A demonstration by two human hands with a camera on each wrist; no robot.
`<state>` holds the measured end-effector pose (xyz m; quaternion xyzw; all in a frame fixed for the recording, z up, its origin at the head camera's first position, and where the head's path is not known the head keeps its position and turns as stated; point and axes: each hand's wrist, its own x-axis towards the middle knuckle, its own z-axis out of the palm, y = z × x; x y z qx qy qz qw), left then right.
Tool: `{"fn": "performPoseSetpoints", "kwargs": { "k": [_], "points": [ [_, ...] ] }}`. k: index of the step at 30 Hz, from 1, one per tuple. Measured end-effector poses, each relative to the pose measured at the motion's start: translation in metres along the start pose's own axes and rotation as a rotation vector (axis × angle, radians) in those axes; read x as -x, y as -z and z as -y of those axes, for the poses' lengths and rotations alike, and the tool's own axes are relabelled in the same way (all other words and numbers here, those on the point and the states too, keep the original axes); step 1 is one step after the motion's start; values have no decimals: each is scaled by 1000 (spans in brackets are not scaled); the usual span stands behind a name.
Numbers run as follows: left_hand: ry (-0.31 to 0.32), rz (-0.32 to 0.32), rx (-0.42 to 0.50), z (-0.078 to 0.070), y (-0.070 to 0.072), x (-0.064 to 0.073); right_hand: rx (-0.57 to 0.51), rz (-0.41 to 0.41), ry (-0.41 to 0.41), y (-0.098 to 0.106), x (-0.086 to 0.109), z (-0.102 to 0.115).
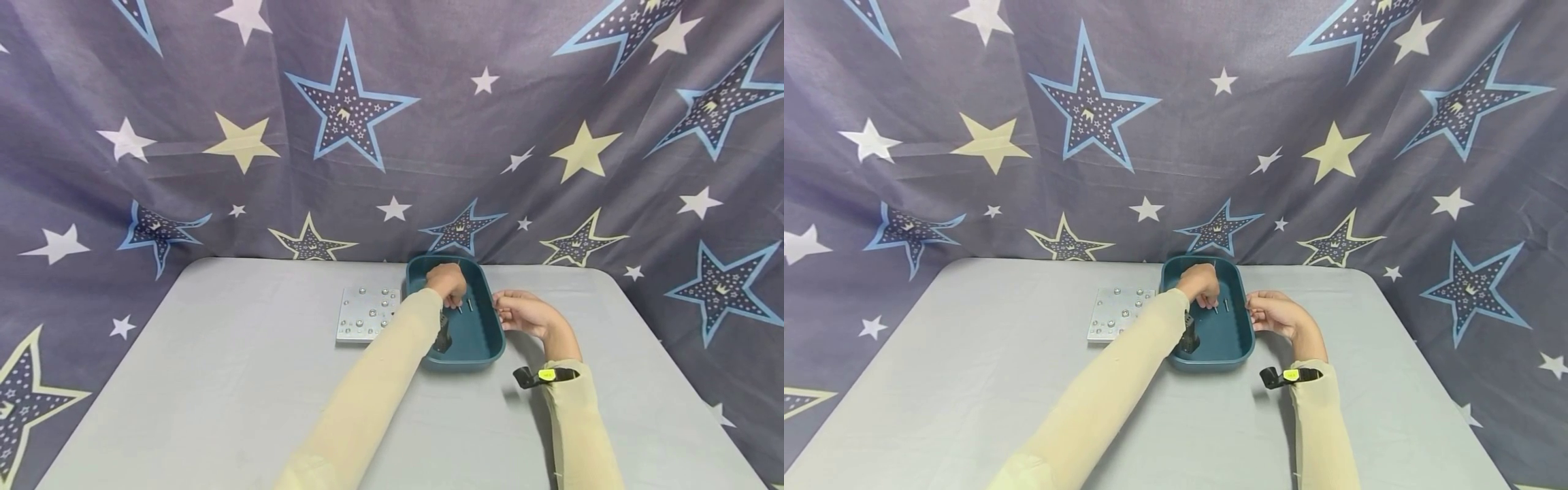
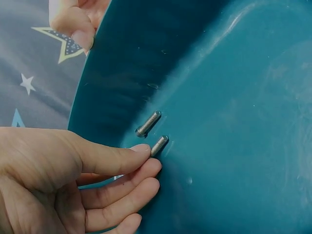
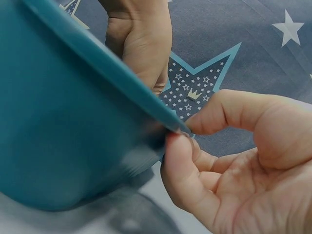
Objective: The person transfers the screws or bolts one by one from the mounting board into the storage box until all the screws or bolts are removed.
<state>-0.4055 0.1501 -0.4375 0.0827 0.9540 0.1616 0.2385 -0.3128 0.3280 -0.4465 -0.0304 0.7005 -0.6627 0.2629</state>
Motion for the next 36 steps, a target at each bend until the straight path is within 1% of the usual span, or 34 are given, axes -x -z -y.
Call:
{"fn": "performPoseSetpoints", "kwargs": {
  "k": [5,10,13,16,19,21,23,24,25,27,29,30,31,32,33,36],
  "points": [
    [21,3,5,1,-3,-5,-15,-3,-6,-1,0,-1],
    [29,-9,20,2,-4,-6,-18,0,-3,-3,0,-2],
    [29,-18,35,3,-4,-3,-11,8,3,-3,-1,-2],
    [23,-9,51,4,-2,0,-8,11,8,-3,-1,-2],
    [18,21,78,4,3,7,-13,11,10,-2,0,-1],
    [17,48,78,3,8,13,-14,13,15,-1,0,-1],
    [9,72,53,2,13,18,-17,14,14,-1,0,-1],
    [6,100,27,0,17,22,-18,13,13,-1,0,0],
    [0,126,-10,-2,22,27,-19,10,11,-1,0,0],
    [-18,131,-91,-5,25,27,-19,6,6,-1,-1,0],
    [-28,118,-162,-9,33,35,-18,4,4,-1,-1,-1],
    [-40,100,-189,-10,37,39,-17,2,3,-1,-1,-1],
    [-49,63,-207,-9,40,42,-14,1,2,0,-2,-1],
    [-62,24,-212,-8,43,46,-14,-1,1,0,-2,-1],
    [-86,-3,-205,-7,48,54,-14,-3,1,0,-2,-1],
    [-173,-77,-180,0,62,68,-11,-10,-6,0,-1,-1]
  ]
}}
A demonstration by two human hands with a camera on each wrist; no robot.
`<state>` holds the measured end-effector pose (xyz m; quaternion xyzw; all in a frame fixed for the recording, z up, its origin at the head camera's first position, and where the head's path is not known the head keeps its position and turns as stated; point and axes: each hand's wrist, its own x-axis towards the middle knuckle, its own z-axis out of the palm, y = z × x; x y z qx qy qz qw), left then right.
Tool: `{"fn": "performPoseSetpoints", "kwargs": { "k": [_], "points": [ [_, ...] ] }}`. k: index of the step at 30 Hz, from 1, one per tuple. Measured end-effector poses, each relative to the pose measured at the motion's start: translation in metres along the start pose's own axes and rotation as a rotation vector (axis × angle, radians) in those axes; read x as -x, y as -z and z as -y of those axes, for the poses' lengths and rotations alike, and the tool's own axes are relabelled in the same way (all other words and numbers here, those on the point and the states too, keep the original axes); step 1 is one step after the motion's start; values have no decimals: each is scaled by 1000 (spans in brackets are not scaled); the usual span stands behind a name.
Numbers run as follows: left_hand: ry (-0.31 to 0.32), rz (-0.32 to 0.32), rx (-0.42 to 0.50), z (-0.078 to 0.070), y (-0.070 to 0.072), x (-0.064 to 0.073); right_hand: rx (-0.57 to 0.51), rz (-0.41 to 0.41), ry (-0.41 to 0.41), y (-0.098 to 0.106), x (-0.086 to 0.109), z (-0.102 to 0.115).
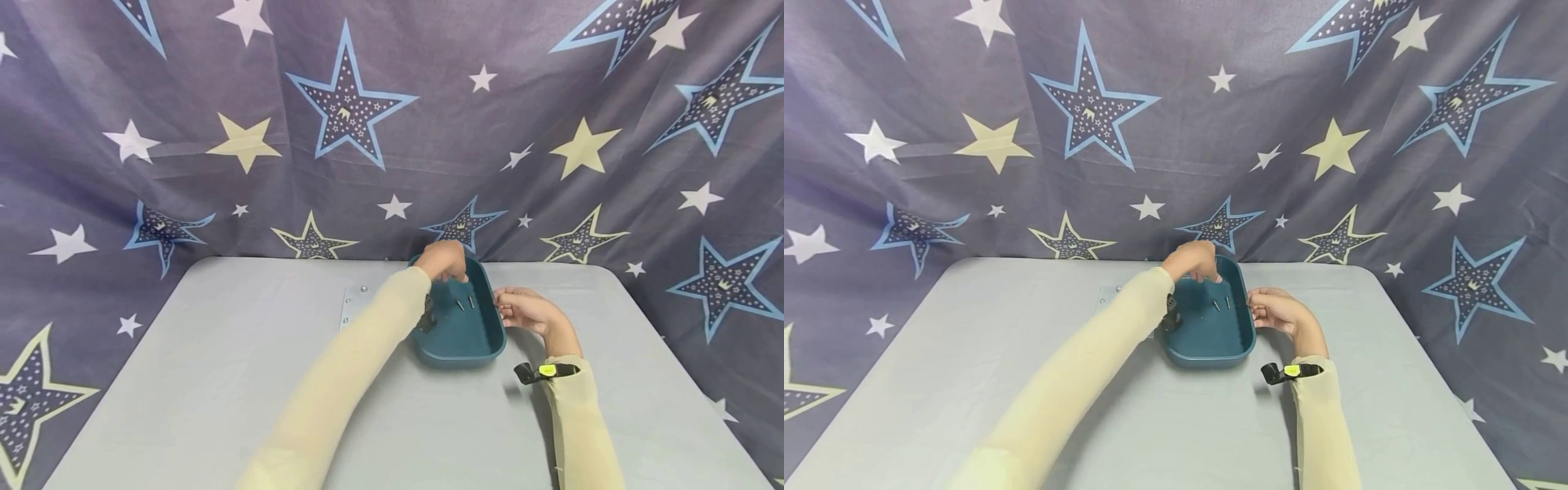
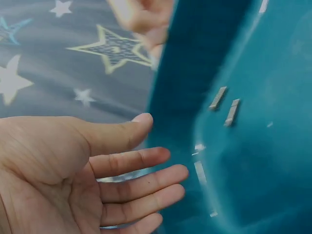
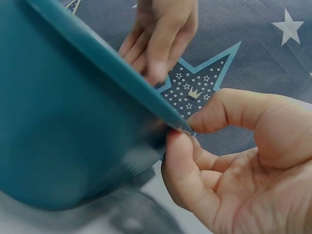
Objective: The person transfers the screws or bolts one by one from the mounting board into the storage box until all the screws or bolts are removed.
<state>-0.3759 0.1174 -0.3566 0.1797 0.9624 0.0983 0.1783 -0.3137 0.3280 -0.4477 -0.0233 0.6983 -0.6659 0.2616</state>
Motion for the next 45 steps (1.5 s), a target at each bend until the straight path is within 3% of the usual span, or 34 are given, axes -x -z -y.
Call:
{"fn": "performPoseSetpoints", "kwargs": {
  "k": [8,15,20,24,29,33,45],
  "points": [
    [-241,-263,-35,23,28,26,-3,2,5,0,0,0],
    [-514,-439,-29,40,29,60,-4,15,11,-1,-1,-2],
    [-737,-572,-165,60,23,79,-16,13,22,3,-1,-5],
    [-843,-667,-308,82,14,88,-21,25,28,4,-1,-6],
    [-936,-704,-504,107,-1,96,-16,28,32,4,-1,-7],
    [-1007,-681,-621,122,-12,102,-7,30,35,5,-2,-7],
    [-1061,-592,-710,156,-32,106,-10,14,26,4,-1,-5]
  ]
}}
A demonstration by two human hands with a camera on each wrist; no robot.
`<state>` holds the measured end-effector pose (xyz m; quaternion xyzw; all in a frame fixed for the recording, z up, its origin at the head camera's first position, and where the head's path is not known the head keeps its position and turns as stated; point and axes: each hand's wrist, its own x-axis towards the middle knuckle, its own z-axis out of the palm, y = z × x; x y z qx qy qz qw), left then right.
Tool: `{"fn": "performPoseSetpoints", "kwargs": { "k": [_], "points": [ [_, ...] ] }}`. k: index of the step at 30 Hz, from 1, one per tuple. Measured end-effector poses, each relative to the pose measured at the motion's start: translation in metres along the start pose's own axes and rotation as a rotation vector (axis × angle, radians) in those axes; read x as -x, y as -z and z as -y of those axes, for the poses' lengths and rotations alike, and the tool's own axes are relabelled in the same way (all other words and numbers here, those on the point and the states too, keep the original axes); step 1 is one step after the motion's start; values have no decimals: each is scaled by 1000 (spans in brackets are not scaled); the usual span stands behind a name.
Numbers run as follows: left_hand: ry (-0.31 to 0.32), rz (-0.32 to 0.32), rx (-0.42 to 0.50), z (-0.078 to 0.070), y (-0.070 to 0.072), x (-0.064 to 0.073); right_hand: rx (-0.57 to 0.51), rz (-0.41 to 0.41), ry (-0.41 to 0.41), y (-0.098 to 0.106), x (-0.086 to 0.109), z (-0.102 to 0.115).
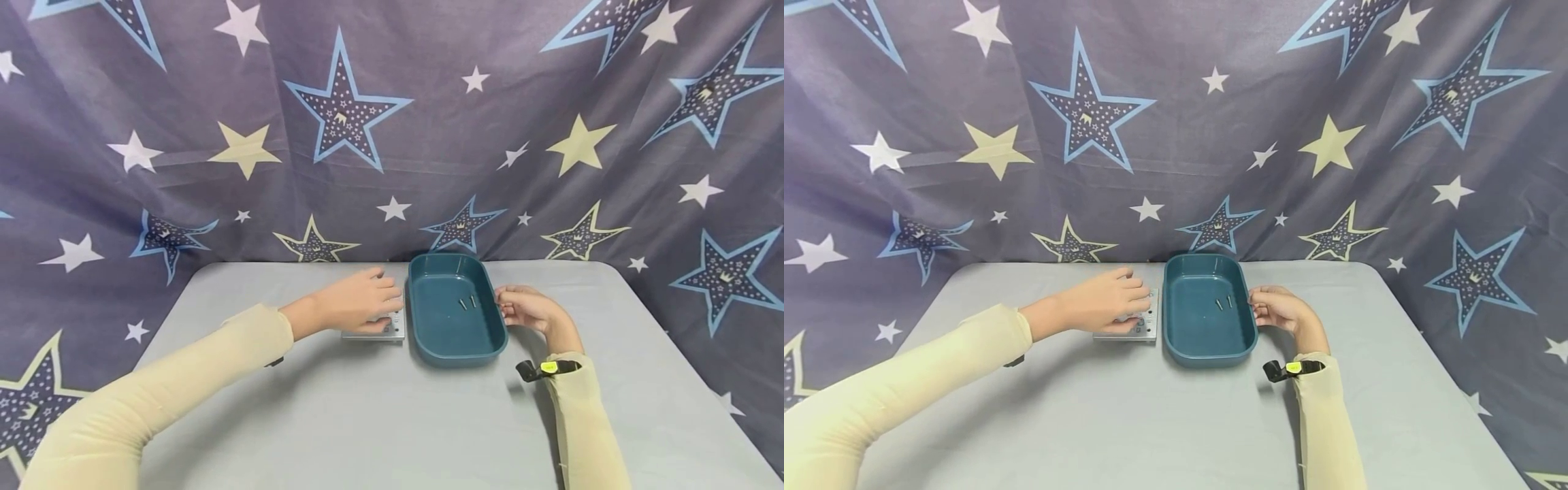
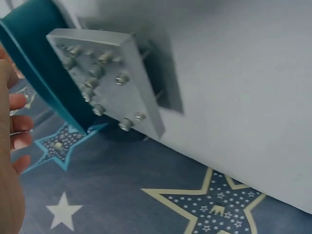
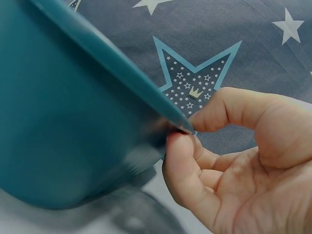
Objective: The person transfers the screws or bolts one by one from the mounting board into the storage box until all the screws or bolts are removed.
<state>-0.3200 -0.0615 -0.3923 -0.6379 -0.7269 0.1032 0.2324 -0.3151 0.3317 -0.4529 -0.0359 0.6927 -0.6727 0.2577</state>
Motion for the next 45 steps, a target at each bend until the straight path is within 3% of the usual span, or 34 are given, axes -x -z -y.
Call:
{"fn": "performPoseSetpoints", "kwargs": {
  "k": [4,7,11,14,25,45],
  "points": [
    [-29,6,-19,1,-6,5,15,19,15,2,-1,-1],
    [-46,32,-31,0,-10,9,13,76,43,6,-2,-2],
    [-56,79,-38,-3,-16,14,5,64,31,4,-1,0],
    [-49,104,-32,-4,-20,17,6,13,5,0,0,2],
    [7,144,4,-6,-30,27,1,14,9,-1,0,1],
    [26,212,32,-11,-38,24,-10,21,14,0,-1,1]
  ]
}}
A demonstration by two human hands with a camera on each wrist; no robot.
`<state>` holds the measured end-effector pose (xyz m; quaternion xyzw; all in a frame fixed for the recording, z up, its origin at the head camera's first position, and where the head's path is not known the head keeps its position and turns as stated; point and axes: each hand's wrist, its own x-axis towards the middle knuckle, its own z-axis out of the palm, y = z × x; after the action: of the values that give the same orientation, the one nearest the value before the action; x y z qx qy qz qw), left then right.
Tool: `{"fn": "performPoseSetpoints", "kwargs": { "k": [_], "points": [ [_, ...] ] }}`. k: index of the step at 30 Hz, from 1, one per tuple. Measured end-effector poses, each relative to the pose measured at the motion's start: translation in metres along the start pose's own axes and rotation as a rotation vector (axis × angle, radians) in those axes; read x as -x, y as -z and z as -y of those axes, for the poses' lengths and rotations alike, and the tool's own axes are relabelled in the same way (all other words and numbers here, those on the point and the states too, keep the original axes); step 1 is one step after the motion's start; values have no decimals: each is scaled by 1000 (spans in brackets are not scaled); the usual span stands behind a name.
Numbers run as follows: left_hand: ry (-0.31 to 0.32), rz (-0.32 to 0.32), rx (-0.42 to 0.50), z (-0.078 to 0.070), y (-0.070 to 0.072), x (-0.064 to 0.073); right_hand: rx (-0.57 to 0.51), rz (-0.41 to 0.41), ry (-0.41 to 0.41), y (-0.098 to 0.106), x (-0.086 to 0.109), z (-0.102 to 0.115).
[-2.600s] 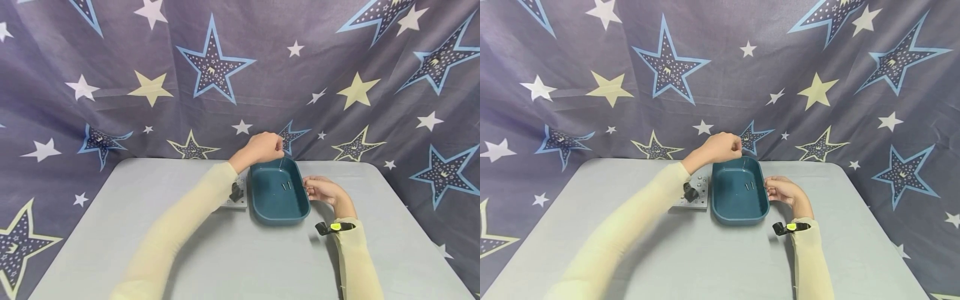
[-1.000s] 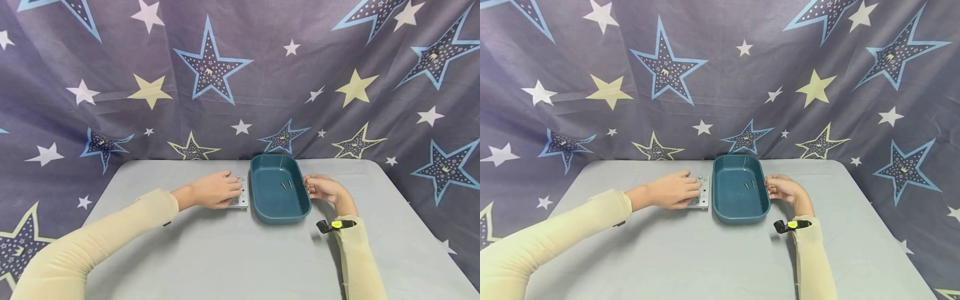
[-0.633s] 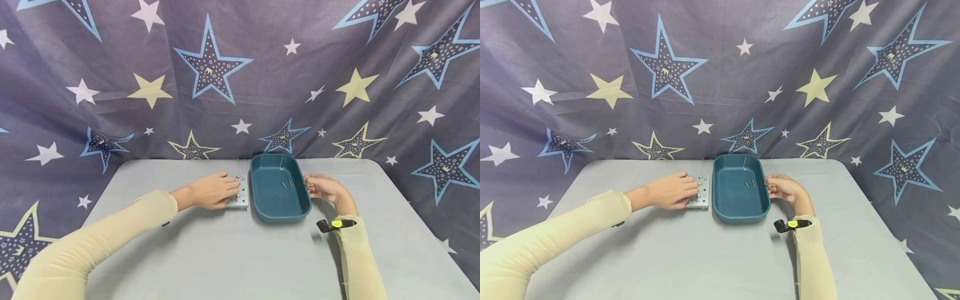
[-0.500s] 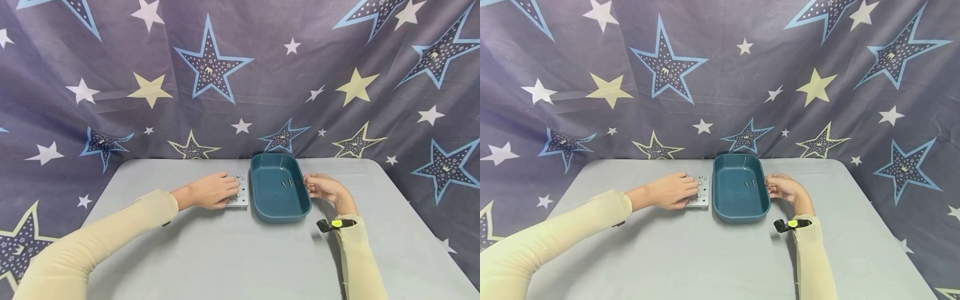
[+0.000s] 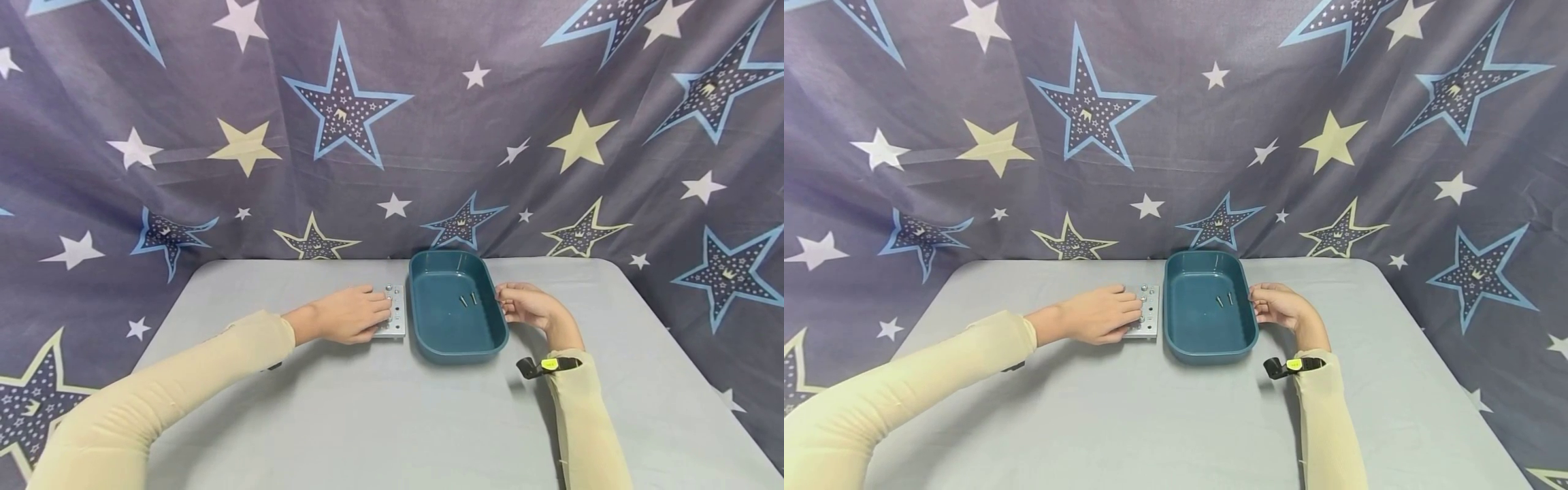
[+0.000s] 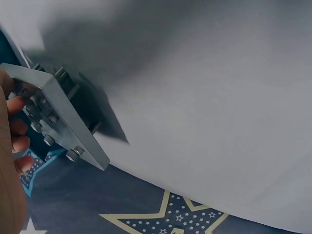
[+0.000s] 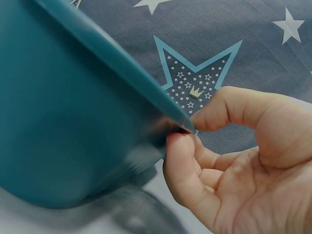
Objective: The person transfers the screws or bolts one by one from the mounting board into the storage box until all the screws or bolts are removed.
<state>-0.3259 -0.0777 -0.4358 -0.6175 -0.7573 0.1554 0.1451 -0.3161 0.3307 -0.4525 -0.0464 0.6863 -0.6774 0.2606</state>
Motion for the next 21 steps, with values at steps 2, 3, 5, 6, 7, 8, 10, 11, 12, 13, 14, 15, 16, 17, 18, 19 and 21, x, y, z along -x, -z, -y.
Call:
{"fn": "performPoseSetpoints", "kwargs": {
  "k": [2,3,5,6,7,8,10,11,12,13,14,15,16,17,18,19,21],
  "points": [
    [6,4,-1,-1,0,-1,1,-4,-1,0,-1,0],
    [9,7,-1,-1,0,-1,5,-3,-1,0,-1,0],
    [16,14,2,-2,0,-1,8,-2,-2,0,-1,0],
    [18,19,0,-2,0,-1,6,-8,-5,-1,-1,0],
    [21,23,1,-3,0,-1,6,-11,-7,-1,-2,0],
    [24,27,4,-3,0,-1,9,-13,-8,-1,-2,0],
    [29,31,4,-4,0,-1,10,-21,-12,-1,-2,0],
    [32,33,2,-4,-1,-1,11,-28,-13,-1,-2,0],
    [35,33,3,-4,-1,-1,12,-27,-13,-1,-2,0],
    [38,34,5,-4,-1,-1,14,-23,-11,-1,-2,0],
    [40,33,6,-5,-1,-1,16,-19,-9,-1,-2,0],
    [42,34,6,-5,-1,-1,15,-17,-8,-1,-2,0],
    [43,35,7,-5,-1,0,17,-11,-6,-1,-1,0],
    [44,38,7,-5,-1,0,16,-9,-6,-1,-1,0],
    [46,41,10,-5,-1,0,16,-5,-6,-1,-1,0],
    [48,45,11,-6,-1,0,12,-7,-7,-1,0,1],
    [55,54,24,-6,0,0,9,-11,-9,-1,0,1]
  ]
}}
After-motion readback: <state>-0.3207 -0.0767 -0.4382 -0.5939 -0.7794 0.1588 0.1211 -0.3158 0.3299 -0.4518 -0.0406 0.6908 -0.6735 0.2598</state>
